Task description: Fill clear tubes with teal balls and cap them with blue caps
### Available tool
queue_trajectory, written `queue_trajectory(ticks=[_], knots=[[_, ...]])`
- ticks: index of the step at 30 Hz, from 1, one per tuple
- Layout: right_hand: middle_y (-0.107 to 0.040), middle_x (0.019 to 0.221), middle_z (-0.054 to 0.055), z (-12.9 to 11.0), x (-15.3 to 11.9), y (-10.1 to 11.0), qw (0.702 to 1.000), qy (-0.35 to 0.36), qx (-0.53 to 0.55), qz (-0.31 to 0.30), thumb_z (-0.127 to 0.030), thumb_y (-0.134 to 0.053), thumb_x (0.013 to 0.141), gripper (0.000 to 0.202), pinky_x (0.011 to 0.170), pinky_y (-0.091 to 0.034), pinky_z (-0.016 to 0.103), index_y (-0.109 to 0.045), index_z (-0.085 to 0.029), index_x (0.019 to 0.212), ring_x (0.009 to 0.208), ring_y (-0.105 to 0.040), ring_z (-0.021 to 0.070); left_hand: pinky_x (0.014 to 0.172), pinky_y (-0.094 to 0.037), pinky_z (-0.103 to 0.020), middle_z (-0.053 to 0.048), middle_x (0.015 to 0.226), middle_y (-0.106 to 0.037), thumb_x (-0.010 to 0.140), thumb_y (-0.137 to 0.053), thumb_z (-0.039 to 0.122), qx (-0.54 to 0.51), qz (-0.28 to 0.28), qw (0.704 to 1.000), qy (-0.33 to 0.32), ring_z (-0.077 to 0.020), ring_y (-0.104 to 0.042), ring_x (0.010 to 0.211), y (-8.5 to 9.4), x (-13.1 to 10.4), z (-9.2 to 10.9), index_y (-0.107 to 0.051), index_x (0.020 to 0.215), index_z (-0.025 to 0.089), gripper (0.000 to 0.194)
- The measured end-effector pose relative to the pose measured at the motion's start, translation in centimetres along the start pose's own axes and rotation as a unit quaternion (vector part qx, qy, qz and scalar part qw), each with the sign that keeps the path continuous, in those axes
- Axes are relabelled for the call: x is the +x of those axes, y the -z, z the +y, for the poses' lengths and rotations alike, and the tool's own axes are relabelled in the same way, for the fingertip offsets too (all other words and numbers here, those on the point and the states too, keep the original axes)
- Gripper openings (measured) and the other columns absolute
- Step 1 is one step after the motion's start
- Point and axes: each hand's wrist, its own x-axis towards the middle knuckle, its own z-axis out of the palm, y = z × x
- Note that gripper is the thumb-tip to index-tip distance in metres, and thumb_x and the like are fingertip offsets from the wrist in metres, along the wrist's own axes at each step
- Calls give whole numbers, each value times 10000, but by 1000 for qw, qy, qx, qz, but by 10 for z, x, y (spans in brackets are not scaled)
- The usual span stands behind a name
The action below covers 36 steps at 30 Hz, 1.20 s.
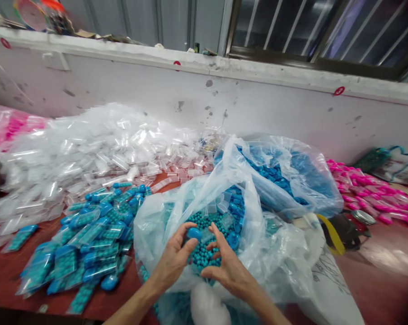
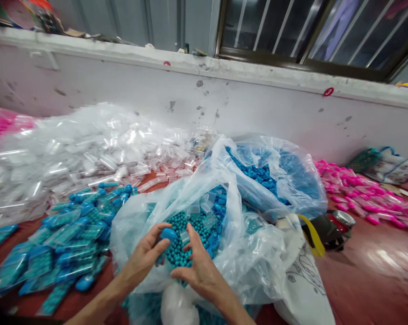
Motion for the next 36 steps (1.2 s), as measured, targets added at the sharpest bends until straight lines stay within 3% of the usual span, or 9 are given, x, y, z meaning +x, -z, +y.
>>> queue_trajectory(ticks=[5,9,12,15,17,20,26,30,36], knots=[[-553,1144,79,16,4,18,998,-2,-52,33,-199,-499,780,529,691,-494,297,-385,-197,1297,716,-563,139,552,-435,-235,-5,833,-567,788,-462,399,193,153,968,-45,-121,-516,594,65,-11,20,-451,1122,222,378],[-606,1061,78,21,12,26,981,14,-187,54,-217,-466,819,400,792,-466,340,-480,-172,1217,780,-587,170,749,-446,-375,-73,942,-611,793,-457,356,480,361,797,-63,-252,-570,836,116,-7,44,-416,1251,172,495],[-579,1116,78,20,25,19,950,32,-309,40,-132,-441,816,381,831,-442,317,-505,-199,1186,960,-558,196,849,-402,-445,-134,1103,-557,809,-437,326,541,454,696,-129,-315,-513,1003,114,-4,50,-343,1307,103,554],[-564,1125,76,23,40,5,911,38,-410,15,-74,-446,789,380,750,-462,292,-535,-233,1123,941,-550,204,798,-437,-362,-91,1022,-593,818,-418,314,434,391,786,-202,-234,-571,871,72,-4,36,-479,1187,161,405],[-595,1027,74,28,48,-2,898,33,-438,3,-73,-445,793,289,720,-464,287,-580,-217,1004,899,-551,203,689,-461,-294,-53,885,-620,781,-466,332,317,222,910,-147,-182,-583,727,35,-2,17,-550,1084,201,342],[-616,895,67,31,47,-2,933,25,-359,28,-112,-432,823,208,749,-461,294,-583,-177,950,868,-563,189,655,-460,-297,-76,929,-602,708,-526,354,144,139,979,-24,-171,-577,699,-7,9,-15,-506,1131,151,470],[-637,691,-16,11,24,3,996,-17,-1,-89,-214,-313,880,281,464,-437,187,-566,-181,995,576,-593,113,551,-420,-265,-17,725,-583,713,-476,405,14,1,998,66,-146,-534,589,-29,29,-45,-541,893,149,319],[-648,638,13,9,17,14,974,-46,-223,-14,-321,-473,832,249,593,-433,227,-621,-179,691,646,-604,155,593,-404,-265,17,615,-518,705,-458,303,188,32,981,46,-159,-536,628,-17,34,-33,-478,670,190,120],[-629,1008,115,28,25,59,928,-89,-337,128,-212,-392,874,262,799,-422,270,-560,-133,1060,947,-584,200,718,-389,-355,-20,490,-494,547,-562,126,360,-65,925,97,-271,-576,750,-22,56,-24,-351,393,209,273]])
